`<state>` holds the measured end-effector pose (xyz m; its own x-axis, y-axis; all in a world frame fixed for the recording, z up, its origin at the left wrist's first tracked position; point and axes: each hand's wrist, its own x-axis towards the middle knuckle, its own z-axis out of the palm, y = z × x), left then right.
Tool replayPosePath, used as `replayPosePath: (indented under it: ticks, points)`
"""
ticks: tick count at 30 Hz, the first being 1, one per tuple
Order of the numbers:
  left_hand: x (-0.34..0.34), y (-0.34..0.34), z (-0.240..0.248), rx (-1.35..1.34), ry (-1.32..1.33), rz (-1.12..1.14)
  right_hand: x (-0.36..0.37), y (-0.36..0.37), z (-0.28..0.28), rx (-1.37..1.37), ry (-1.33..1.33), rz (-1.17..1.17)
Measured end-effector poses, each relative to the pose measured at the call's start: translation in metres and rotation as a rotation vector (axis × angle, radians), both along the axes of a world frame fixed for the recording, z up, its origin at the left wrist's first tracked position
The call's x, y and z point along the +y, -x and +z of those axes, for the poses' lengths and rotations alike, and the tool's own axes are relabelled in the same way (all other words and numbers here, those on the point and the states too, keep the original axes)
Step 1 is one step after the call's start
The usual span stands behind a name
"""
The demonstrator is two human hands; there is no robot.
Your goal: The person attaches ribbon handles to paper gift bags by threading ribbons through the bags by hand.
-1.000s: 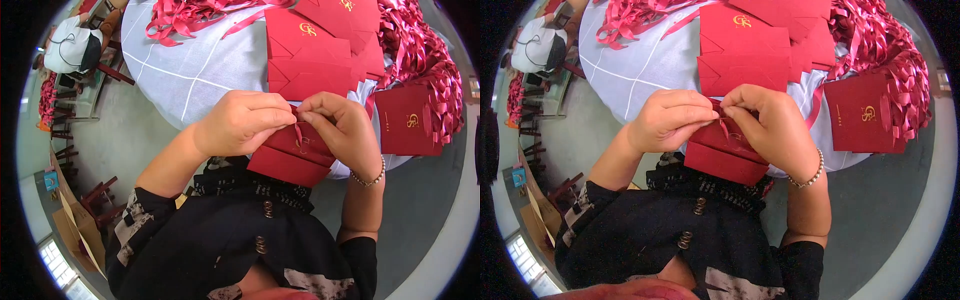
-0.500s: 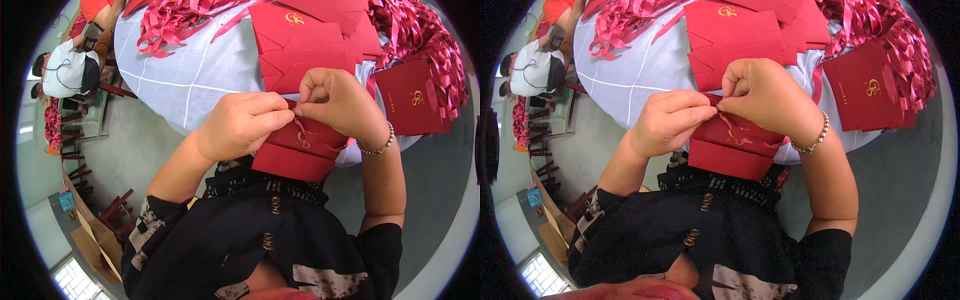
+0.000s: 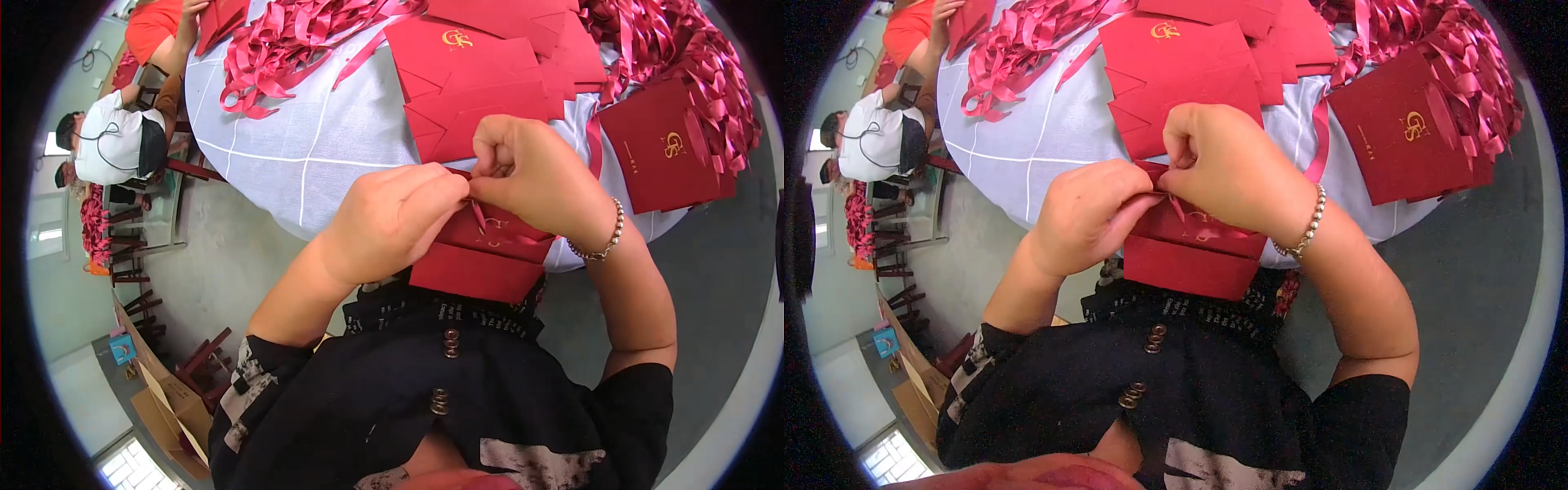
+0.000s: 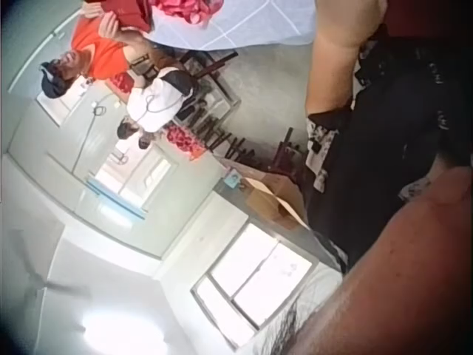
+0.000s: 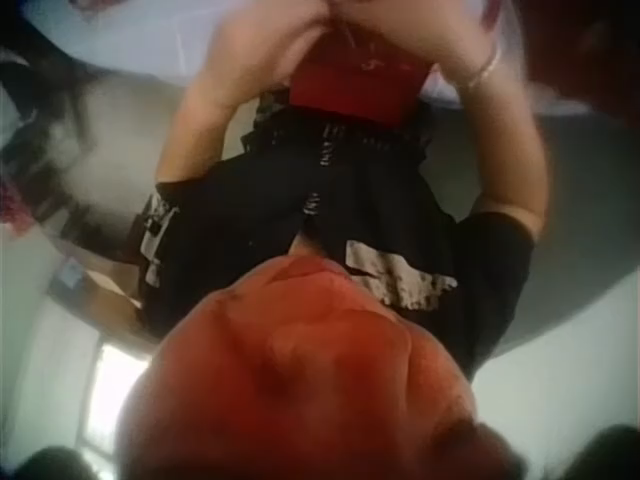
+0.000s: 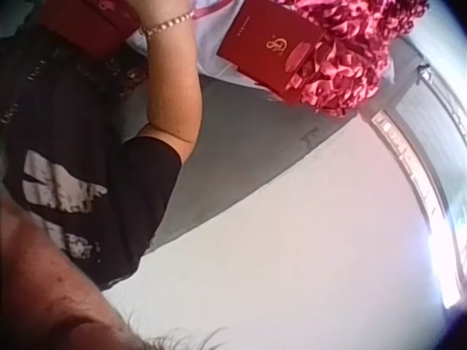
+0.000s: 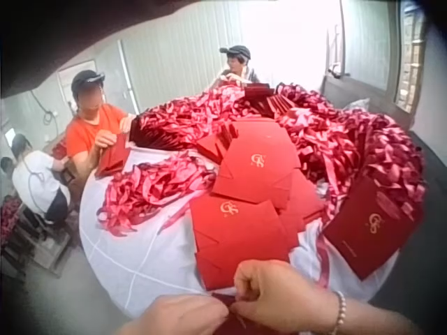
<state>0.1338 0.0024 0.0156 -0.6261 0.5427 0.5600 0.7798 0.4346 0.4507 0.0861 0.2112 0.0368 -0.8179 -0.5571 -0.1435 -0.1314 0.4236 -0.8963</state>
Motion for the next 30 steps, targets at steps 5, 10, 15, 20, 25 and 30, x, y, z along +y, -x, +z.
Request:
replayPosePath:
  ticks: [5, 10, 15, 20, 25, 30]
  points:
    - [0.004, 0.003, 0.009, -0.289, -0.071, -0.06, 0.002, 0.011, -0.007, 0.328, 0.142, -0.282]
    - [0.002, 0.003, 0.008, -0.446, -0.071, 0.082, -0.01, 0.016, 0.0, 0.534, 0.223, -0.375]
    - [-0.017, 0.002, -0.001, -0.519, -0.231, 0.311, -0.004, -0.028, -0.006, 0.764, -0.028, -0.059]
    - [-0.028, 0.006, -0.002, -0.525, -0.188, 0.423, 0.009, -0.055, -0.034, 0.784, -0.168, -0.162]
    - [-0.021, 0.013, 0.0, -0.411, 0.015, 0.461, 0.047, -0.064, -0.023, 0.491, -0.285, -0.209]
    - [-0.005, 0.017, 0.008, -0.159, 0.011, 0.484, 0.076, -0.072, -0.031, 0.778, -0.293, -0.585]
